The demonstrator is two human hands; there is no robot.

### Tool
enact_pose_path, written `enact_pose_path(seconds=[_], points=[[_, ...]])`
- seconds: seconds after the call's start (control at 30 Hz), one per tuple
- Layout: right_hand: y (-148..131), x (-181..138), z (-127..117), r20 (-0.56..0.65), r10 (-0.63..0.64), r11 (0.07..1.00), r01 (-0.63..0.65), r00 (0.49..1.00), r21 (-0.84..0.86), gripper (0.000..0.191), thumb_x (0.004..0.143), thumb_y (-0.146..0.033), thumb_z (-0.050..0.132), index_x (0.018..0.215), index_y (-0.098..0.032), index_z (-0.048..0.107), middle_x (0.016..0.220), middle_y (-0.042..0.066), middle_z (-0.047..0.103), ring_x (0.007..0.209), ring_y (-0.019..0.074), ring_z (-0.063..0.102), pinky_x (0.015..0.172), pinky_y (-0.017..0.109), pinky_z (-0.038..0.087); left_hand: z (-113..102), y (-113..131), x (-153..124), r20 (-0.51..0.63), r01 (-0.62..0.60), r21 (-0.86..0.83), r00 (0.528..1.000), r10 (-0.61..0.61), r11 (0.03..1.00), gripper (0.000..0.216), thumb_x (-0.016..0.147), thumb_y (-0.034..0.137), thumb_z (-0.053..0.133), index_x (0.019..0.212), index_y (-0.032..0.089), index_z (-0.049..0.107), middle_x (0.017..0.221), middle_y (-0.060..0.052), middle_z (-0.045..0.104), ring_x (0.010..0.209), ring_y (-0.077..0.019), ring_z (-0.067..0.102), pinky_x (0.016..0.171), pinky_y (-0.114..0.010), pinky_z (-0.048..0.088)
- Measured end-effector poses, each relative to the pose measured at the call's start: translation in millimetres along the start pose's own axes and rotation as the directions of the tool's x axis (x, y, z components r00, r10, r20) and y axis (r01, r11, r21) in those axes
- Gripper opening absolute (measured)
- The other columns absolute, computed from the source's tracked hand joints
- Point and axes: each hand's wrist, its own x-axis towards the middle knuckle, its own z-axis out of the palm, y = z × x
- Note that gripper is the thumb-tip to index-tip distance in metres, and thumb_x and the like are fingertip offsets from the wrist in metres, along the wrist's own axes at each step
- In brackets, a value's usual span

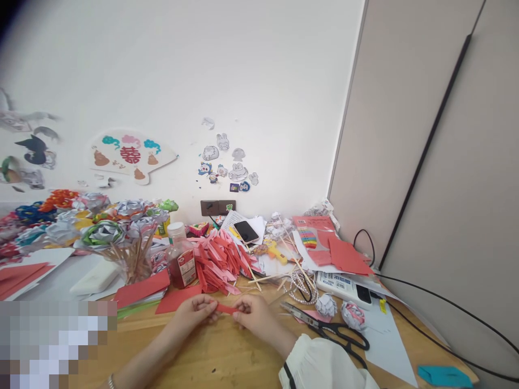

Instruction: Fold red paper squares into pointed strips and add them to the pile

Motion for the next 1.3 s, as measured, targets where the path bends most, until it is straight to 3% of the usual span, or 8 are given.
enact_pose_path(seconds=[0.27, 0.53, 0.67, 0.8, 1.1, 1.3], points=[[-4.4, 0.3, 9.9, 0.071, 0.124, 0.990, -0.128, 0.990, 0.059, 0.044, 0.068, -0.057, 0.060, 0.079, -0.016, 0.051, 0.051, -0.004, 0.058, 0.036, 0.0076, 0.046, 0.039, 0.019, 0.034, -3.2, 1.4, 2.2, -0.094, -0.102, -0.035, 0.991, 0.098, 0.994, 0.036, 0.057, 0.052, 0.068, 0.063, 0.018, 0.059, 0.055, -0.001, 0.064, 0.058, -0.0178, 0.060, 0.059, -0.027, 0.046], [-0.1, 2.0, 22.4, 0.104, 0.048, 0.997, -0.054, 0.993, 0.058, 0.045, 0.076, -0.062, 0.049, 0.075, -0.017, 0.050, 0.041, -0.007, 0.050, 0.030, 0.0061, 0.039, 0.032, 0.016, 0.027, 0.2, 12.4, -6.4, -0.084, -0.187, -0.105, 0.980, 0.179, 0.977, 0.039, 0.058, 0.053, 0.070, 0.056, 0.018, 0.054, 0.050, 0.001, 0.059, 0.052, -0.0142, 0.055, 0.056, -0.024, 0.043], [-4.0, 2.8, 25.5, 0.115, 0.027, 0.998, -0.033, 0.993, 0.050, 0.047, 0.077, -0.064, 0.047, 0.076, -0.017, 0.051, 0.038, -0.008, 0.047, 0.028, 0.0060, 0.035, 0.031, 0.016, 0.024, 0.8, 15.3, -10.5, -0.132, -0.204, -0.164, 0.974, 0.184, 0.965, 0.037, 0.064, 0.053, 0.067, 0.059, 0.018, 0.054, 0.051, 0.002, 0.059, 0.053, -0.0135, 0.055, 0.057, -0.024, 0.043], [-2.6, 3.5, 26.9, 0.165, 0.055, 0.995, -0.068, 0.985, 0.074, 0.052, 0.075, -0.068, 0.046, 0.077, -0.016, 0.051, 0.041, -0.007, 0.050, 0.029, 0.0067, 0.038, 0.031, 0.017, 0.025, -2.5, 15.7, -8.3, -0.212, -0.238, -0.108, 0.954, 0.211, 0.965, 0.038, 0.062, 0.053, 0.068, 0.060, 0.017, 0.056, 0.048, 0.002, 0.058, 0.050, -0.0131, 0.054, 0.054, -0.023, 0.042], [-1.4, 1.3, 24.3, 0.062, 0.026, 0.998, -0.022, 0.998, -0.065, 0.059, 0.073, -0.075, 0.043, 0.055, -0.019, 0.043, 0.042, -0.006, 0.041, 0.036, 0.0064, 0.035, 0.037, 0.019, 0.024, -7.1, 13.7, -4.6, -0.237, -0.214, -0.100, 0.954, 0.186, 0.972, 0.044, 0.058, 0.059, 0.068, 0.062, 0.017, 0.058, 0.050, 0.001, 0.059, 0.051, -0.0155, 0.056, 0.056, -0.027, 0.047], [0.1, -0.4, 23.5, 0.187, 0.010, 0.999, -0.001, 0.982, -0.046, 0.054, 0.079, -0.069, 0.041, 0.067, -0.018, 0.051, 0.044, -0.007, 0.044, 0.036, 0.0070, 0.036, 0.040, 0.019, 0.029, -7.5, 14.9, -8.3, -0.285, -0.236, -0.152, 0.940, 0.186, 0.960, 0.042, 0.061, 0.058, 0.067, 0.061, 0.017, 0.056, 0.050, 0.003, 0.055, 0.050, -0.0132, 0.053, 0.054, -0.024, 0.044]])
